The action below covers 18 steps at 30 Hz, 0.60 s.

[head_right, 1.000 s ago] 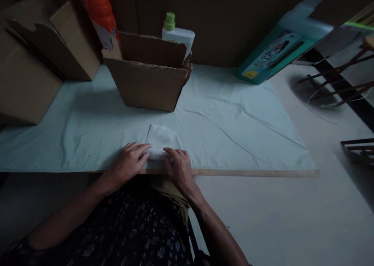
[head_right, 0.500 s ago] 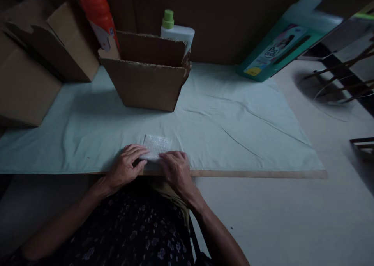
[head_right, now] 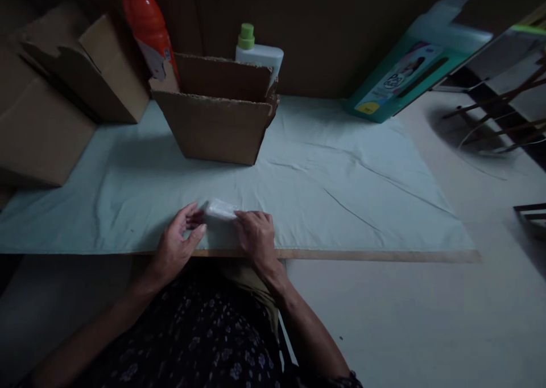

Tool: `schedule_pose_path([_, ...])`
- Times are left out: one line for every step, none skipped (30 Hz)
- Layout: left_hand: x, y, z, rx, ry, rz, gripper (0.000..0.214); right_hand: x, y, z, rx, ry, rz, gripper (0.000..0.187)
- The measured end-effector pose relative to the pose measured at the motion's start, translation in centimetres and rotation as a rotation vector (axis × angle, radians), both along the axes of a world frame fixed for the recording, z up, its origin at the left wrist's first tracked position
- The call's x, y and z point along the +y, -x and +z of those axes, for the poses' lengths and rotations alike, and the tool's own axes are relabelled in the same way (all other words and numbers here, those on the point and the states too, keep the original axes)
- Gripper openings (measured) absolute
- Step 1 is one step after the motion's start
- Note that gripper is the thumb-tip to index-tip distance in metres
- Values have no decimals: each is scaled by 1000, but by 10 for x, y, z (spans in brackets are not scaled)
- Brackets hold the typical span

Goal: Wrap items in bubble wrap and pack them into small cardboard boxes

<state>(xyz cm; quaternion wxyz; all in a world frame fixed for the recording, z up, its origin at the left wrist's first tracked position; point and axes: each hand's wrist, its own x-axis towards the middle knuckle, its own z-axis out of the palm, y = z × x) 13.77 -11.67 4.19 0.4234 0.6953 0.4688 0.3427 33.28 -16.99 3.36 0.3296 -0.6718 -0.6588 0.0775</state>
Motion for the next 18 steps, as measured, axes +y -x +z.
schedule_pose_path([-5,0,3,-71,114,-34,46,0,3,0,82,9,-13,19])
schedule_pose_path([-9,-1,5,-140,216,-77,43,0,7,1,163,24,-9,21])
schedule_pose_path([-12,-2,8,-206,297,-112,40,-2,11,2,240,42,7,23])
schedule_pose_path([-15,-5,9,-263,356,-127,37,-4,14,3,305,62,33,24])
schedule_pose_path([-16,-7,10,-307,393,-124,34,-6,17,5,353,83,64,25])
schedule_pose_path([-17,-9,11,-329,412,-107,32,-8,18,6,383,92,94,26])
schedule_pose_path([-16,-10,11,-328,412,-80,30,-9,17,9,397,87,116,26])
schedule_pose_path([-15,-10,11,-304,397,-54,28,-10,14,11,403,74,133,26])
schedule_pose_path([-13,-10,12,-263,371,-40,27,-10,9,15,408,66,151,28])
schedule_pose_path([-11,-10,14,-210,336,-44,26,-10,4,19,418,68,175,34])
schedule_pose_path([-10,-10,15,-155,296,-65,26,-9,-2,23,432,86,204,44])
schedule_pose_path([-8,-10,17,-103,255,-103,26,-8,-8,28,446,118,233,56])
schedule_pose_path([-8,-11,19,-58,212,-155,25,-6,-13,32,453,159,265,66])
schedule_pose_path([-8,-13,21,-18,169,-211,23,-4,-16,36,455,199,294,69])
schedule_pose_path([-8,-14,21,20,128,-258,19,-2,-19,39,450,234,317,65])
schedule_pose_path([-8,-16,21,54,92,-292,15,0,-20,40,439,259,335,56])
schedule_pose_path([-7,-17,20,82,66,-320,11,1,-21,41,424,277,345,46])
schedule_pose_path([-5,-18,18,102,45,-345,10,3,-22,41,409,281,346,39])
